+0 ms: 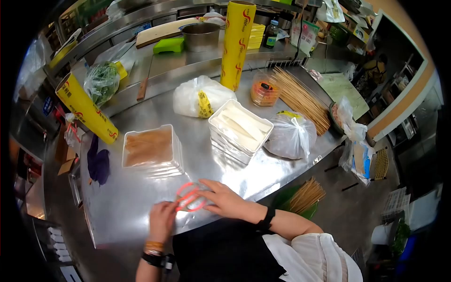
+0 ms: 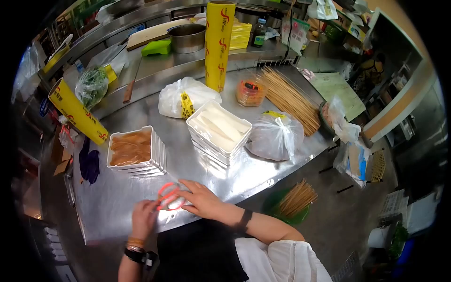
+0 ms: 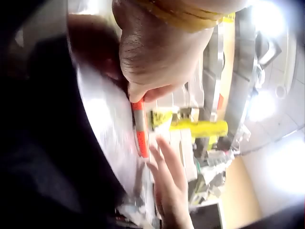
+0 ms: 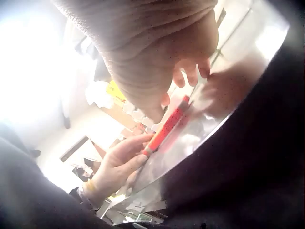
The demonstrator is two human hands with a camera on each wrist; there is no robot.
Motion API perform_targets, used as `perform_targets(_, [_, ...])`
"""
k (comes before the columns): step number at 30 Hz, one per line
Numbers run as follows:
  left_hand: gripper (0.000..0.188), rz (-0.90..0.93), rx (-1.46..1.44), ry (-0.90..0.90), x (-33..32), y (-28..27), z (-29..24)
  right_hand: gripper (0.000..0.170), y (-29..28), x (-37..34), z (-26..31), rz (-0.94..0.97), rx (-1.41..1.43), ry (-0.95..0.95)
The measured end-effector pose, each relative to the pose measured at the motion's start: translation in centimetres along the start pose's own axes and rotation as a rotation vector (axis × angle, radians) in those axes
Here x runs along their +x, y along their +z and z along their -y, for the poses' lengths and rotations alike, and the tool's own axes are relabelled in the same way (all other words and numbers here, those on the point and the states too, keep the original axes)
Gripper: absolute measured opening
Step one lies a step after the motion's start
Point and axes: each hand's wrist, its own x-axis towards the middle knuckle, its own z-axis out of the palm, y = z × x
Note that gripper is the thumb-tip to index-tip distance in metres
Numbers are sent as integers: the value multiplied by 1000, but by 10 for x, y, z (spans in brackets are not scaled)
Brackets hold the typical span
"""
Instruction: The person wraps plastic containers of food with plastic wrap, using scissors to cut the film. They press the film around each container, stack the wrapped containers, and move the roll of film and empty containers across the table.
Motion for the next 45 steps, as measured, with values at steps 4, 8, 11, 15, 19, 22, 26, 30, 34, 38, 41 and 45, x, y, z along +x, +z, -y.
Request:
perform_targets(4, [38, -50, 177, -77, -16, -53, 57, 32, -53, -41, -1, 29, 106, 14])
perform_targets(8, [37, -185, 189, -155, 12, -71, 3, 23, -138, -65, -24, -597, 388, 286])
perform_targets(11, [38, -139, -217, -40, 34, -21, -33, 48, -199, -20, -67, -739, 527, 344])
perform_targets(15, [50, 48, -954, -237, 93, 81, -69, 62, -205, 21, -146, -408, 879, 606])
perform_targets(19, [58, -5, -1202, -363, 129, 111, -88, 70, -192, 41, -156, -252, 1077, 767])
perform_targets(22, [63, -122, -1310, -388, 136, 123, -90, 72, -183, 36, -128, -312, 1007, 798])
perform_targets(26, [66, -213, -1314, -377, 139, 131, -83, 62, -163, 15, -85, -244, 924, 685])
perform_targets(30, [66, -257, -1472, -310, 153, 147, -97, 50, -128, 20, -113, -256, 846, 594])
perform_targets(34, [67, -351, -1550, -305, 172, 152, -111, 40, -136, 17, -126, -327, 733, 638])
perform_targets(38, [68, -359, -1226, -353, 175, 150, -120, 37, -146, 10, -168, -333, 893, 653])
perform_targets(41, [68, -349, -1145, -372, 176, 158, -121, 39, -142, 13, -162, -353, 1072, 793])
perform_targets(45, [66, -403, -1176, -338, 179, 178, -111, 42, -113, 7, -138, -425, 1167, 689])
